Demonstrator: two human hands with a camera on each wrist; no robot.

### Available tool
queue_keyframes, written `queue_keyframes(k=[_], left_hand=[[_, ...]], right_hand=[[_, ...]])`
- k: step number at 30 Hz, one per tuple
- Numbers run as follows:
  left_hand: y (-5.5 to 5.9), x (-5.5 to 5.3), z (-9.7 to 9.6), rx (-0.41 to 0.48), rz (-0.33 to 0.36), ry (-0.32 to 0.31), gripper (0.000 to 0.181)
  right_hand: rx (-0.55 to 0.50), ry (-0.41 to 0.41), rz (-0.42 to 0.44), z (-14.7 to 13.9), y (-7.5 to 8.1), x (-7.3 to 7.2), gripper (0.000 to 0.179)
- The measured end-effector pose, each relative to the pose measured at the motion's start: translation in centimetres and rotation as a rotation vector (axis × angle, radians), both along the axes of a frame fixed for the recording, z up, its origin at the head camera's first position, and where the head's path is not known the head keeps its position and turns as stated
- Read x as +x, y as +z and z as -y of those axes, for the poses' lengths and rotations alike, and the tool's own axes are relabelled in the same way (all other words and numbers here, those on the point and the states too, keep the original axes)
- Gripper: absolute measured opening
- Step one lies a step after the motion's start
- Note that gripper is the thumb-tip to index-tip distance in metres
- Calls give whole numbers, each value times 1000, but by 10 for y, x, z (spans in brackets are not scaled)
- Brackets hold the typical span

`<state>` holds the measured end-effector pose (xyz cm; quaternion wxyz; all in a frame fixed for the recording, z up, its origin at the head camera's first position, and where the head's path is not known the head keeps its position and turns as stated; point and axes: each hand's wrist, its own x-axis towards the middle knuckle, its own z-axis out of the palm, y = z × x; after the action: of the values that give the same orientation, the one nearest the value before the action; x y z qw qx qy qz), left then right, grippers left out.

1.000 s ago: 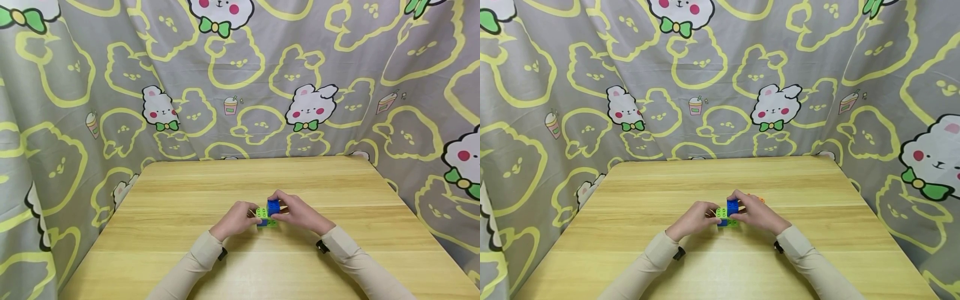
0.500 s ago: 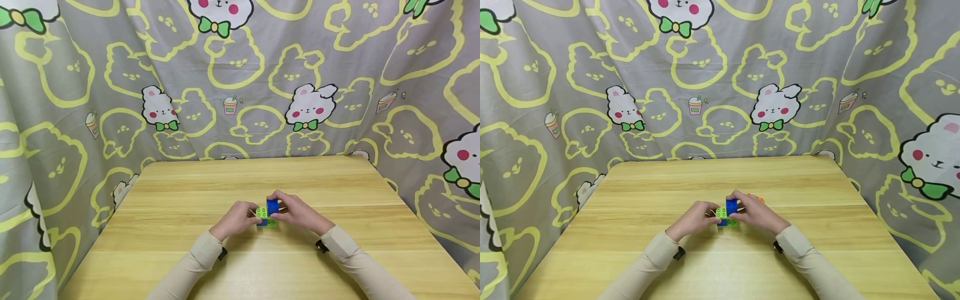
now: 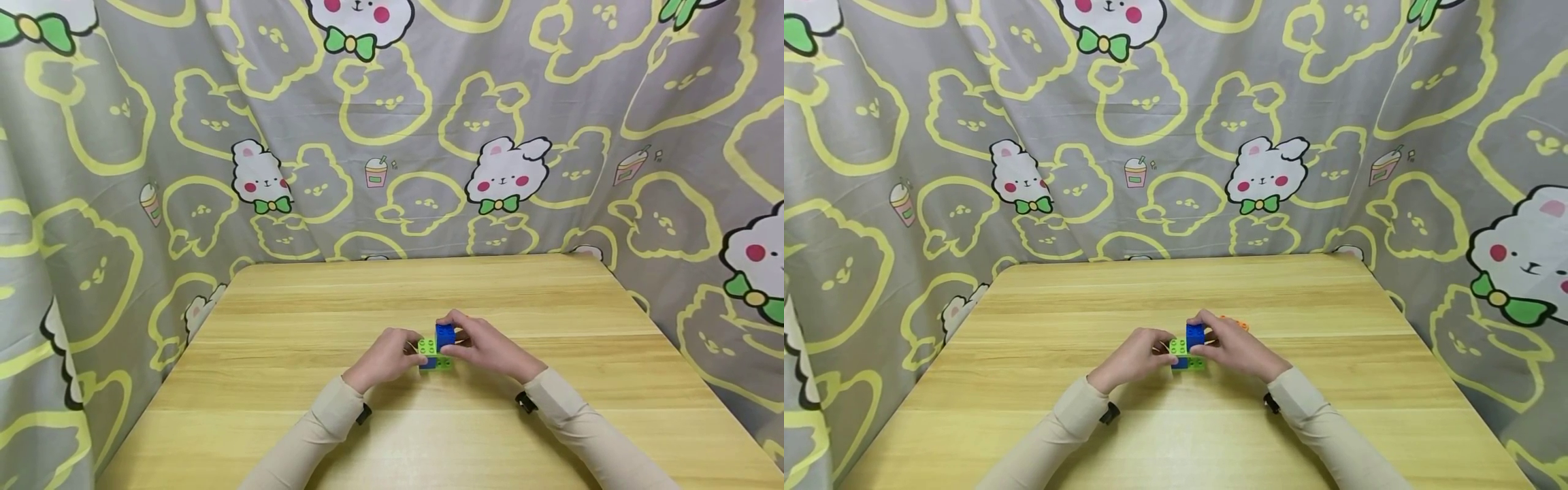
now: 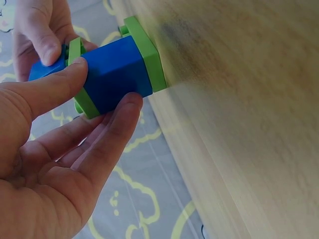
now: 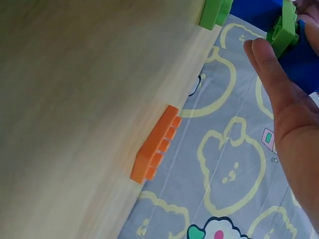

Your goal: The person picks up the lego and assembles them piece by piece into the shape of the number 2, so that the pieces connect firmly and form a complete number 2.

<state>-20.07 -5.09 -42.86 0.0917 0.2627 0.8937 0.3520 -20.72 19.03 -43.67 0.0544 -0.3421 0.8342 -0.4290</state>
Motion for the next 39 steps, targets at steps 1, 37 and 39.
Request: queue_keyframes(k=[1, 37, 39], left_hand=[[0, 0, 0, 0, 0, -1, 26], [1, 1, 1, -13, -35, -34, 18], [1, 1, 1, -9, -33, -35, 18]], right_hand=[[-4, 0, 2, 0, 0, 0, 38], [-46, -8, 31, 0, -4, 0, 31], [-47, -13, 28, 1, -4, 1, 31]])
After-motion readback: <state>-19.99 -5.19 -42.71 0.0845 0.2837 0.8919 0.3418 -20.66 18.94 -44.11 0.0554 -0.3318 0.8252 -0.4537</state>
